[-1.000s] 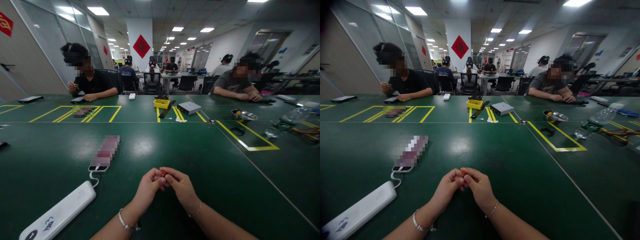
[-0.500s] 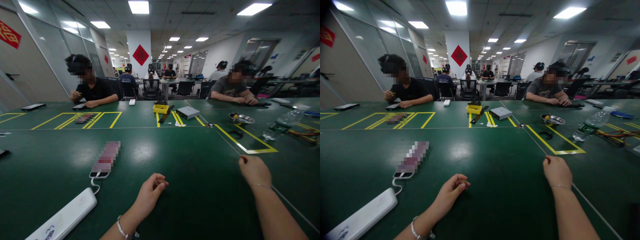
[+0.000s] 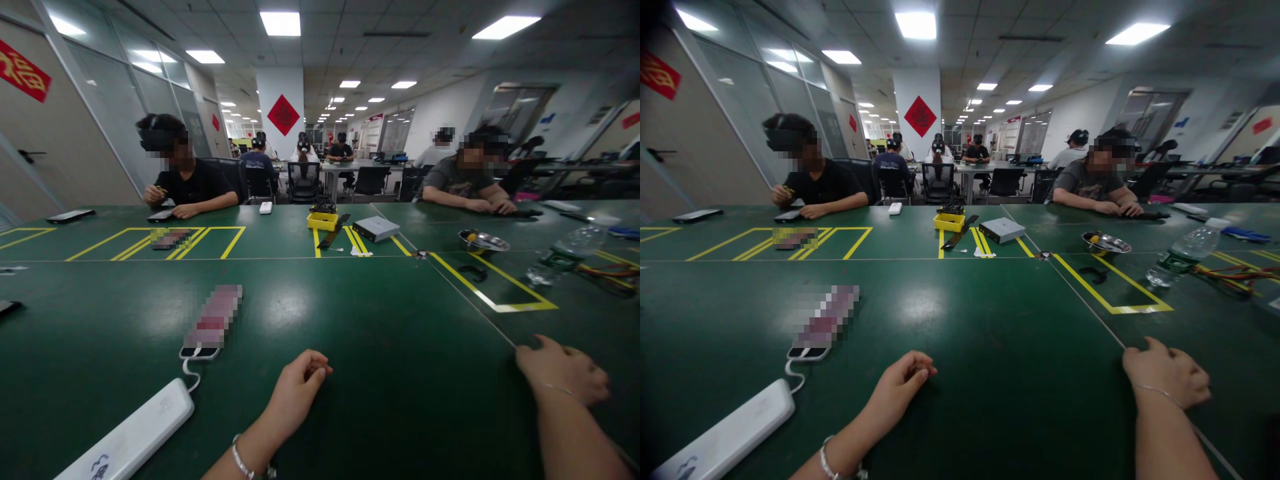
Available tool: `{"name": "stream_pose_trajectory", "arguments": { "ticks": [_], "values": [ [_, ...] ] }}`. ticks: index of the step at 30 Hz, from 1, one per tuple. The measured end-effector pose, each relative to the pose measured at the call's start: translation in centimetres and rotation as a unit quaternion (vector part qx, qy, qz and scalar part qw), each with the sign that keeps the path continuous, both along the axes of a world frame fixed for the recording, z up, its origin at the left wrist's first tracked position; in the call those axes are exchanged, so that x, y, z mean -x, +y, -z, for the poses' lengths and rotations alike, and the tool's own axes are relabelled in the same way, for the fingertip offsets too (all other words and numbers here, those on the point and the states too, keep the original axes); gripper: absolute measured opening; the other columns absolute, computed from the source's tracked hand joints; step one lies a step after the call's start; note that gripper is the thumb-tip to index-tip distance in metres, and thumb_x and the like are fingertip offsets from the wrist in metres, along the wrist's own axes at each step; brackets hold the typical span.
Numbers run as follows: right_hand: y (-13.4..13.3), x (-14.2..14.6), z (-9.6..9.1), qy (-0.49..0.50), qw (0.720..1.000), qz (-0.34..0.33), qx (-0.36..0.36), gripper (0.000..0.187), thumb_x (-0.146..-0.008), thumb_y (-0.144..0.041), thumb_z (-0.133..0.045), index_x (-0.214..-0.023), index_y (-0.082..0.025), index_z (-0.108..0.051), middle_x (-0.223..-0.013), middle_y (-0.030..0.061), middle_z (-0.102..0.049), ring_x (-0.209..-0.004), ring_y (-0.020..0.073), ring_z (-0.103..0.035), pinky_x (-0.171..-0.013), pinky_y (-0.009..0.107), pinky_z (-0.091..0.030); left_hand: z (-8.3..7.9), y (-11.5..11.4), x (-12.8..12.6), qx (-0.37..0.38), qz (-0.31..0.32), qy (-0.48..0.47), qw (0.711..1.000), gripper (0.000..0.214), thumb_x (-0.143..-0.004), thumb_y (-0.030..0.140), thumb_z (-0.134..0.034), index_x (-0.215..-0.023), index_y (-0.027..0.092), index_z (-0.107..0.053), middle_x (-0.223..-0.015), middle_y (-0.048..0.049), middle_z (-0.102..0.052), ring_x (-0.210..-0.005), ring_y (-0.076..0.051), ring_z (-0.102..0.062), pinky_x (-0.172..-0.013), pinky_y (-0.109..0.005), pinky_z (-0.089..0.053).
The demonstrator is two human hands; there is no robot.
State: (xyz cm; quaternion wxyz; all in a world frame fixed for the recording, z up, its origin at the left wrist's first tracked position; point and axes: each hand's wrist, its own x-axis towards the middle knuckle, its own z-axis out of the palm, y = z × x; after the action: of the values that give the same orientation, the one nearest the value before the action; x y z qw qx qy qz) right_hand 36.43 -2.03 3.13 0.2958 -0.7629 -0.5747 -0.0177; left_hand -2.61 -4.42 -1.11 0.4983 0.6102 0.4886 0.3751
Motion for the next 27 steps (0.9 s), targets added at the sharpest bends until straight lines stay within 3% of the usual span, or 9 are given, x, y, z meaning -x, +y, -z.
{"name": "stream_pose_trajectory", "arguments": {
  "ticks": [3, 7, 11, 14, 15, 17, 20, 24, 27],
  "values": [
    [1.6, 3.8, 0.5, -0.018, 0.998, -0.065, -0.007, 0.037, -0.077, -0.034, -0.037, -0.104, -0.019, -0.058, -0.108, 0.0132, -0.053, -0.101, 0.0212, -0.049, -0.090, 0.042, -0.031, 0.1, -0.2, -0.2, -0.014, 0.012, 0.032, 0.999, 0.019, -0.076, 0.020, -0.046, -0.093, 0.019, -0.054, -0.089, -0.0039, -0.064, -0.082, -0.016, -0.057, -0.074, -0.028, -0.042],
    [2.3, 12.1, 2.3, -0.041, 0.984, -0.172, 0.023, 0.039, -0.078, -0.031, -0.038, -0.108, -0.015, -0.055, -0.112, 0.0112, -0.051, -0.108, 0.0217, -0.042, -0.094, 0.041, -0.030, 0.1, -0.6, -0.4, -0.058, 0.009, 0.088, 0.994, 0.036, -0.072, 0.015, -0.049, -0.108, 0.023, -0.050, -0.109, -0.0040, -0.057, -0.100, -0.017, -0.051, -0.085, -0.031, -0.039],
    [0.2, 20.3, 4.0, -0.054, 0.919, -0.378, 0.098, 0.040, -0.078, -0.030, -0.040, -0.115, -0.019, -0.050, -0.121, 0.0050, -0.047, -0.115, 0.0187, -0.035, -0.099, 0.036, -0.027, 0.5, -0.5, -0.3, -0.106, 0.003, 0.115, 0.988, 0.047, -0.070, 0.014, -0.051, -0.115, 0.024, -0.046, -0.118, -0.0042, -0.051, -0.109, -0.018, -0.045, -0.095, -0.035, -0.032],
    [0.2, 21.2, 4.2, -0.085, 0.877, -0.457, 0.122, 0.040, -0.077, -0.033, -0.044, -0.116, -0.024, -0.050, -0.125, 0.0019, -0.043, -0.119, 0.0201, -0.030, -0.099, 0.038, -0.024, 0.7, -0.5, -0.3, -0.118, 0.021, 0.132, 0.984, 0.047, -0.070, 0.014, -0.051, -0.115, 0.025, -0.046, -0.116, -0.0033, -0.053, -0.109, -0.018, -0.045, -0.096, -0.035, -0.031],
    [0.7, 20.2, 3.9, -0.095, 0.886, -0.437, 0.120, 0.039, -0.077, -0.034, -0.044, -0.114, -0.024, -0.052, -0.124, 0.0026, -0.044, -0.118, 0.0206, -0.031, -0.099, 0.038, -0.025, 0.6, -0.5, -0.2, -0.118, 0.027, 0.138, 0.983, 0.047, -0.071, 0.014, -0.051, -0.116, 0.025, -0.046, -0.116, -0.0029, -0.053, -0.109, -0.018, -0.045, -0.097, -0.035, -0.031],
    [2.2, 16.2, 3.1, -0.115, 0.934, -0.320, 0.110, 0.036, -0.079, -0.032, -0.040, -0.107, -0.019, -0.057, -0.117, 0.0077, -0.049, -0.111, 0.0214, -0.039, -0.094, 0.038, -0.030, 0.3, -0.6, -0.2, -0.116, 0.038, 0.145, 0.982, 0.046, -0.072, 0.017, -0.051, -0.117, 0.026, -0.045, -0.117, -0.0025, -0.052, -0.109, -0.018, -0.044, -0.097, -0.035, -0.031],
    [3.6, 7.4, 2.2, -0.150, 0.984, -0.034, 0.093, 0.039, -0.076, -0.029, -0.038, -0.103, -0.009, -0.057, -0.104, 0.0187, -0.052, -0.100, 0.0275, -0.045, -0.082, 0.041, -0.036, -0.1, -0.8, -0.1, -0.110, 0.046, 0.148, 0.982, 0.045, -0.073, 0.019, -0.051, -0.117, 0.026, -0.045, -0.116, -0.0028, -0.053, -0.109, -0.019, -0.045, -0.096, -0.036, -0.031],
    [2.0, -4.4, 3.6, -0.081, 0.950, 0.269, 0.137, 0.055, -0.068, -0.042, -0.044, -0.115, -0.015, -0.049, -0.112, 0.0274, -0.040, -0.105, 0.0421, -0.036, -0.061, 0.047, -0.036, -0.3, -0.8, -0.2, -0.109, 0.055, 0.150, 0.981, 0.042, -0.073, 0.018, -0.050, -0.114, 0.025, -0.048, -0.112, -0.0036, -0.055, -0.107, -0.019, -0.046, -0.094, -0.038, -0.033],
    [0.6, -10.3, 6.1, 0.021, 0.915, 0.344, 0.209, 0.058, -0.062, -0.043, -0.047, -0.117, -0.023, -0.048, -0.115, 0.0251, -0.037, -0.106, 0.0442, -0.035, -0.054, 0.046, -0.034, -0.4, -0.8, -0.2, -0.113, 0.056, 0.153, 0.980, 0.038, -0.073, 0.017, -0.050, -0.111, 0.024, -0.050, -0.109, -0.0039, -0.056, -0.104, -0.019, -0.047, -0.093, -0.037, -0.033]
  ]
}}
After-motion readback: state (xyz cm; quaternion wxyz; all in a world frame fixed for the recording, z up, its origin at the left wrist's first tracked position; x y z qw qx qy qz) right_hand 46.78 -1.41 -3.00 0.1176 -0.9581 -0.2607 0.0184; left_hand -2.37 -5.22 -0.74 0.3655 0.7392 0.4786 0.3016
